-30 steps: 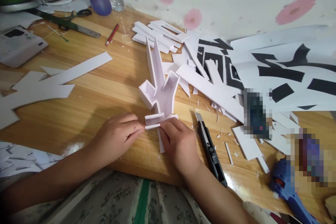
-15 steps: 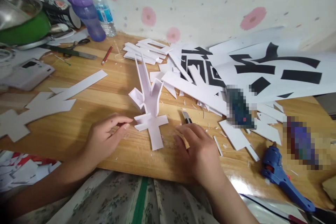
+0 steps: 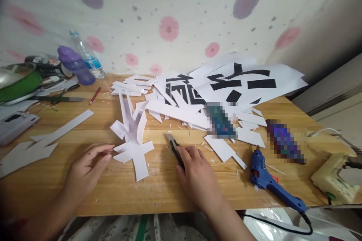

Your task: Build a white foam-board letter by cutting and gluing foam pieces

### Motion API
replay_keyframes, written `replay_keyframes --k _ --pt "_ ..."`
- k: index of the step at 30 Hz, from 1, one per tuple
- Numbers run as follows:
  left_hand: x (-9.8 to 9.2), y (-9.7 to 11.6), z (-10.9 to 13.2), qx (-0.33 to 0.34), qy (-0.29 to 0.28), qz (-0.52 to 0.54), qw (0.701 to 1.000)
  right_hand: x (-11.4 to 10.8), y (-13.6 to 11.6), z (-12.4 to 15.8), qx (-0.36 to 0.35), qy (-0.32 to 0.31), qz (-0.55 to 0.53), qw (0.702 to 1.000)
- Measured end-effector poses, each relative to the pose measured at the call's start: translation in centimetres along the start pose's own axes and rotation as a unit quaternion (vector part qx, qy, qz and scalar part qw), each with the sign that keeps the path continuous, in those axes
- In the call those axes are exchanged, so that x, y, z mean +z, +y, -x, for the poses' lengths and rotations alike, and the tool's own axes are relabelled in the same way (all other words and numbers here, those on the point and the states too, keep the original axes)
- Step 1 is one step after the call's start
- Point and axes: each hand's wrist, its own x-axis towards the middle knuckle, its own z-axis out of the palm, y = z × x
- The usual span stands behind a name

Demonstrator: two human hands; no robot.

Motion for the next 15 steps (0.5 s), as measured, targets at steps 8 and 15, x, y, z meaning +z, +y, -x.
replay_keyframes --k 8,15 --pt "0.2 -1.8 0.4 -0.201 0.017 0.108 0.973 -0.7 0.5 1.1 0.023 -0.045 -0.069 0.996" --pt "-0.4 -1.1 -0.1 -0.234 -0.004 0.073 0.969 -0.9 1.1 2.1 0.013 -0.053 -0.131 0.990"
